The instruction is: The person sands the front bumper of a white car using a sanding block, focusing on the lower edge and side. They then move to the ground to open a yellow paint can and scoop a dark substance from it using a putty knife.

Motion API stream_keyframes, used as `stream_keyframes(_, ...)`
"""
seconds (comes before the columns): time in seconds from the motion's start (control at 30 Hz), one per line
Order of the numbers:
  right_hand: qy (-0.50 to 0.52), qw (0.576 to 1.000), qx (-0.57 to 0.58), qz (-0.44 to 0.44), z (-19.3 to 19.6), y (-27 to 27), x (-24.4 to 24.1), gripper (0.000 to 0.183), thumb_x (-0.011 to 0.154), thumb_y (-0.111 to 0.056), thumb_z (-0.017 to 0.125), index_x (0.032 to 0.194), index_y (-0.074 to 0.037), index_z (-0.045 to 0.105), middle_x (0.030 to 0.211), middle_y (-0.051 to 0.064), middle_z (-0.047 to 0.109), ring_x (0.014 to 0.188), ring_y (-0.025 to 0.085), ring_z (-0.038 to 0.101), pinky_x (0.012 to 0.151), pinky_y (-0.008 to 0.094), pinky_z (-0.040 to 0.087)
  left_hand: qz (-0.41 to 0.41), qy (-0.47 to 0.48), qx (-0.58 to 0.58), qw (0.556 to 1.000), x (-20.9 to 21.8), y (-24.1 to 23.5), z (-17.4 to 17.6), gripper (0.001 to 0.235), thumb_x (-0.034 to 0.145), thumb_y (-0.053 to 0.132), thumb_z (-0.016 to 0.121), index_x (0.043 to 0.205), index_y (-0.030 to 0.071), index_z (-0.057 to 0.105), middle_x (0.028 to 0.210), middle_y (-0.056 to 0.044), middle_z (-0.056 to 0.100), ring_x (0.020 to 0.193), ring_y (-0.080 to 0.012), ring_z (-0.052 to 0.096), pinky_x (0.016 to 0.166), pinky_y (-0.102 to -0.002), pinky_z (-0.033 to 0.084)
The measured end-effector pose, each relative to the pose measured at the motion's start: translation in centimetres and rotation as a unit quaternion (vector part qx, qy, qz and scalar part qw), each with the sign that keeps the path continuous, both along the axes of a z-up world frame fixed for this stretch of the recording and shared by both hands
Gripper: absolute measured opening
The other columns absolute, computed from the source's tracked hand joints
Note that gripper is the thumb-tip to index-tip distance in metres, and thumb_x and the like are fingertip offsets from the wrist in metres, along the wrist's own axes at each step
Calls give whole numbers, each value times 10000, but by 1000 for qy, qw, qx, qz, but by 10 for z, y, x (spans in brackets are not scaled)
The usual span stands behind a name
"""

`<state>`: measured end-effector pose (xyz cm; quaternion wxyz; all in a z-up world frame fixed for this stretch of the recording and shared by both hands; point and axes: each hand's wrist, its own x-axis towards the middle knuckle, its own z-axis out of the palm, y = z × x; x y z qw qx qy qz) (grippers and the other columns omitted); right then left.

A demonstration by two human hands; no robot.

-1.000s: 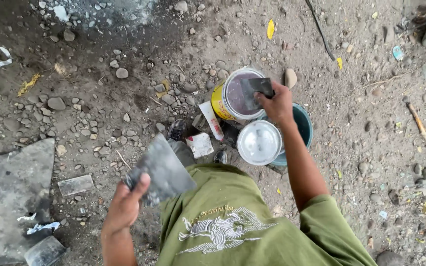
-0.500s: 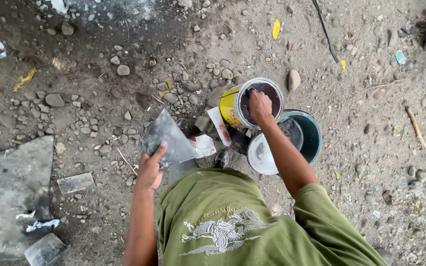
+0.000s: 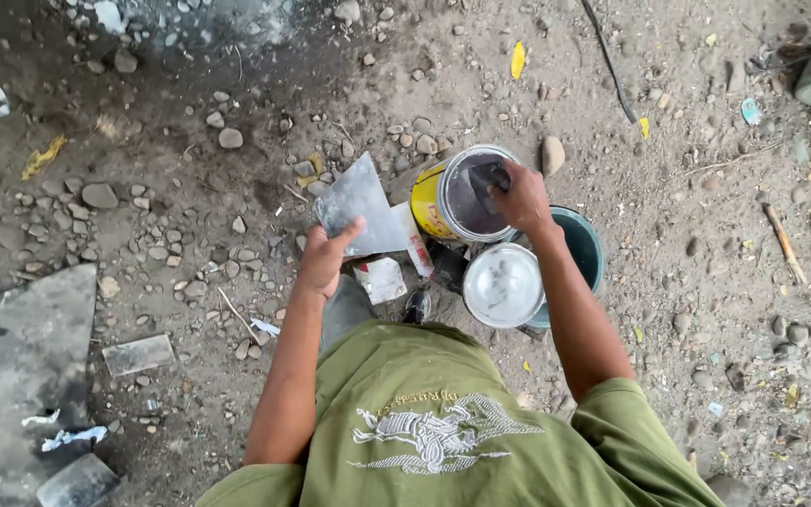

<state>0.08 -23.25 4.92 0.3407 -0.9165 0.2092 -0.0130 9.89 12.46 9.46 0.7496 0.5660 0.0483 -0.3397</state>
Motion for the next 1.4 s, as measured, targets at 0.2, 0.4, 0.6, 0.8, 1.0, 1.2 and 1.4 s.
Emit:
stream_keyframes(0.2,73,996,-53,4,-46,17,26,329,805,-144,769,1093,-18,675,949,290,698,911,495,657,783,548,547,5,28,49,998,-11,-18,-4,329,895,200,782,1150,19,680,1092,-48,721,928,-135,672,844,-367,561)
stream_keyframes(0.4,169,981,-66,65,-140,19,43,258,769,-120,746,1007,-23,726,1009,275,706,981,458,680,836,530,576,20,-9,69,997,-21,7,-19,384,903,230,773,1212,23,676,1143,-49,721,995,-119,669,915,-309,524)
stream_keyframes(0.6,73,994,2,85,-81,4,23,275,774,-141,789,999,-17,691,953,263,712,968,470,663,831,522,540,40,55,84,994,-18,13,-46,290,926,224,771,1106,17,677,1097,-99,732,978,-165,694,882,-337,540)
stream_keyframes(0.8,15,998,67,-5,34,3,-16,324,808,-101,805,1078,-27,641,908,206,714,869,384,691,777,456,535,32,105,20,994,-5,-35,-30,292,872,212,752,1090,46,653,1015,-88,724,832,-193,733,713,-391,624)
stream_keyframes(1.0,-23,992,121,-7,75,-9,-43,281,841,-31,773,1093,-51,650,909,142,731,830,226,687,790,378,554,-16,-22,38,999,5,-93,-74,327,900,187,791,1159,26,673,1050,-68,733,883,-160,706,758,-351,598)
stream_keyframes(1.2,-134,975,167,60,138,1,-64,194,902,40,664,1054,-66,607,1197,81,765,1114,189,743,961,357,592,-35,-52,89,994,0,-154,-41,301,992,265,721,1191,41,685,1082,-103,720,886,-209,691,671,-353,597)
stream_keyframes(1.4,-235,958,5,168,161,33,-69,618,742,137,670,1310,-105,663,1416,121,618,1378,328,557,1230,508,367,-2,136,-139,981,-27,-158,56,375,951,249,676,1272,96,553,1181,-125,684,969,-287,733,629,-471,654)
